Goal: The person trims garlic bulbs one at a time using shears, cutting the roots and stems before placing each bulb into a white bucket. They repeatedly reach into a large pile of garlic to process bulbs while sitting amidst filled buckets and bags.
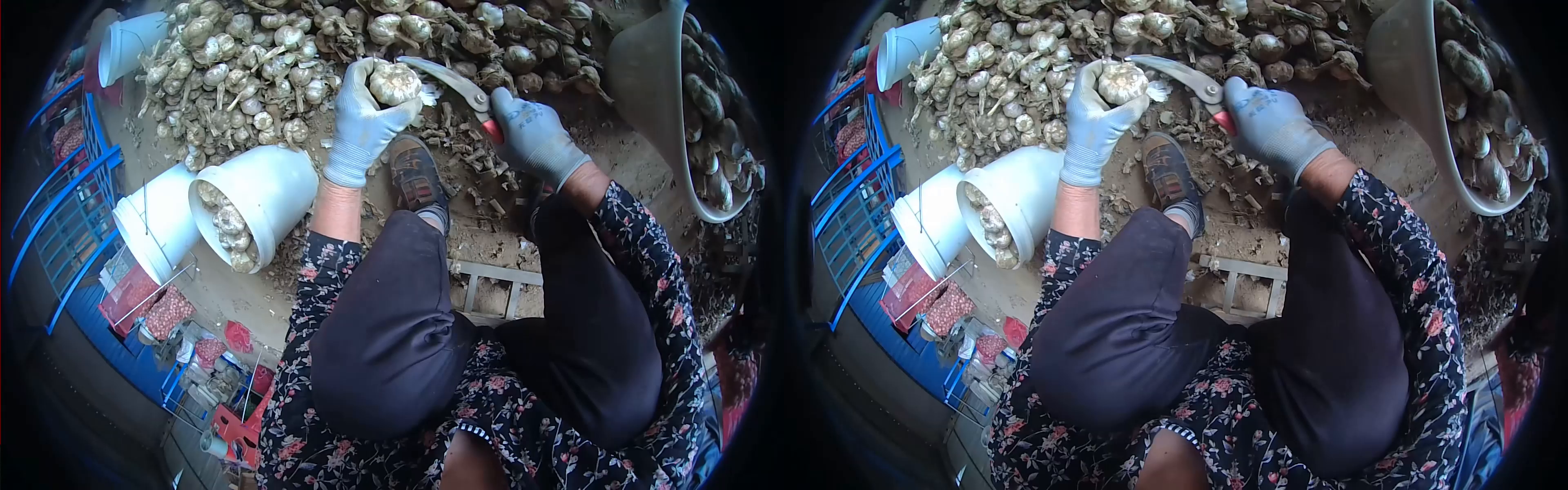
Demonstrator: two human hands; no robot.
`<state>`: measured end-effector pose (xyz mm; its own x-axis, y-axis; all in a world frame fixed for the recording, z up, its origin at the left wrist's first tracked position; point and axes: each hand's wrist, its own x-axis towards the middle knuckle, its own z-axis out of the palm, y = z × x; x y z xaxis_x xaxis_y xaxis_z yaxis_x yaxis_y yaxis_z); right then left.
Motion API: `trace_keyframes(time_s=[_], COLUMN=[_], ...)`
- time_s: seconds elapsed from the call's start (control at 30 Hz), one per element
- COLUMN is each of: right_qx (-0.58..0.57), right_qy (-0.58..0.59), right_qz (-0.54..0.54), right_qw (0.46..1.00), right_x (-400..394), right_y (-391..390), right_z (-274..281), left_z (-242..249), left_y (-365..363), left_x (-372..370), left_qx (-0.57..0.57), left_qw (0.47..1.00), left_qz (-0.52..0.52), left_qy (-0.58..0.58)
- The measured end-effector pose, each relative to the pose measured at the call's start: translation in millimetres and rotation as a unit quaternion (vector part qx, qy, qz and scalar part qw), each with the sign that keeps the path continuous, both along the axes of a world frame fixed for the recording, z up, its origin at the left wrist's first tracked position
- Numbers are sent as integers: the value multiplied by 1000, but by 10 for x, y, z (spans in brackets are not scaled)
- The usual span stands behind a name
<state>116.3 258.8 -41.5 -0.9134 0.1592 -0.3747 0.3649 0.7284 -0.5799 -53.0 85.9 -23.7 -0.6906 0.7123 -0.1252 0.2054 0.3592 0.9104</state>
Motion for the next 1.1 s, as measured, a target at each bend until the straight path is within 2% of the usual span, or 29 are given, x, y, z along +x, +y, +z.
trace_keyframes(time_s=[0.03, 0.07, 0.1, 0.13, 0.17, 0.2, 0.3, 0.4, 0.47, 0.5, 0.57, 0.63, 0.67, 0.7, 0.73, 0.77, 0.8, 0.83, 0.87, 0.9, 0.93, 0.97, 1.0, 1.03, 1.07, 1.1], right_qx=[0, -33, -67, -104, -101, -121, -125, -122, -198, -229, -282, -296, -302, -304, -303, -302, -322, -340, -271, -308, -291, -276, -268, -262, -246, -246], right_qy=[2, -14, -32, -28, -27, -42, -50, -14, -2, -18, 8, 135, 139, 72, 5, 6, -19, -41, 78, -6, -13, -23, -30, -35, -42, -43], right_qz=[0, -34, -67, -86, -81, -80, -87, -68, -54, -44, -96, -107, -96, -98, -100, -98, -123, -155, -214, -222, -190, -155, -152, -148, -140, -147], right_qw=[1000, 999, 995, 991, 991, 988, 987, 990, 979, 972, 955, 939, 938, 945, 948, 948, 938, 927, 935, 925, 937, 948, 951, 953, 958, 957], right_x=[36, 92, 164, 235, 270, 314, 316, 155, 39, 12, 43, 115, 157, 193, 216, 240, 277, 339, 507, 370, 377, 387, 384, 357, 357, 355], right_y=[15, 7, -10, -4, -27, -48, -151, -242, -277, -267, -330, -403, -383, -324, -261, -226, -197, -149, -235, -198, -166, -130, -133, -150, -158, -161], right_z=[-25, -32, -28, -8, 31, 103, 47, 18, 48, 47, 39, -7, -10, -4, -15, -43, -80, -149, -495, -94, -170, -285, -245, -209, -217, -203], left_z=[-1, -6, -23, -43, -67, -84, -149, -172, -201, -274, -287, -191, -117, -44, 52, 186, 625, 693, 631, 914, 713, 694, 729, 865, 1002, 1085], left_y=[16, 20, -1, -17, -18, -41, -34, -9, -25, 5, -17, -78, -134, -244, -408, -607, -710, -1121, -1879, -1847, -2563, -3083, -2979, -2804, -2620, -2237], left_x=[19, 42, 60, 64, 53, 40, 149, 251, 275, 269, 241, 248, 243, 170, 77, -24, -32, -235, -563, -626, -1013, -1249, -1243, -1261, -1313, -1292], left_qx=[17, 71, 68, 169, 268, 294, 296, 282, 278, 292, 298, 315, 272, 277, 280, 278, 247, 81, -2, -7, -14, -151, -142, -369, -578, -499], left_qw=[1000, 991, 991, 956, 892, 868, 839, 834, 844, 862, 875, 846, 840, 865, 890, 903, 900, 897, 912, 822, 825, 842, 850, 822, 741, 750], left_qz=[22, 56, 57, 102, 145, 148, 179, 177, 156, 149, 145, 142, 190, 168, 222, 272, 349, 390, 349, 475, 455, 393, 385, 313, 222, 199], left_qy=[-3, -97, -98, -219, -333, -373, -420, -439, -431, -387, -353, -407, -429, -383, -284, -184, -83, 193, 218, 316, 336, 337, 331, 302, 260, 387])
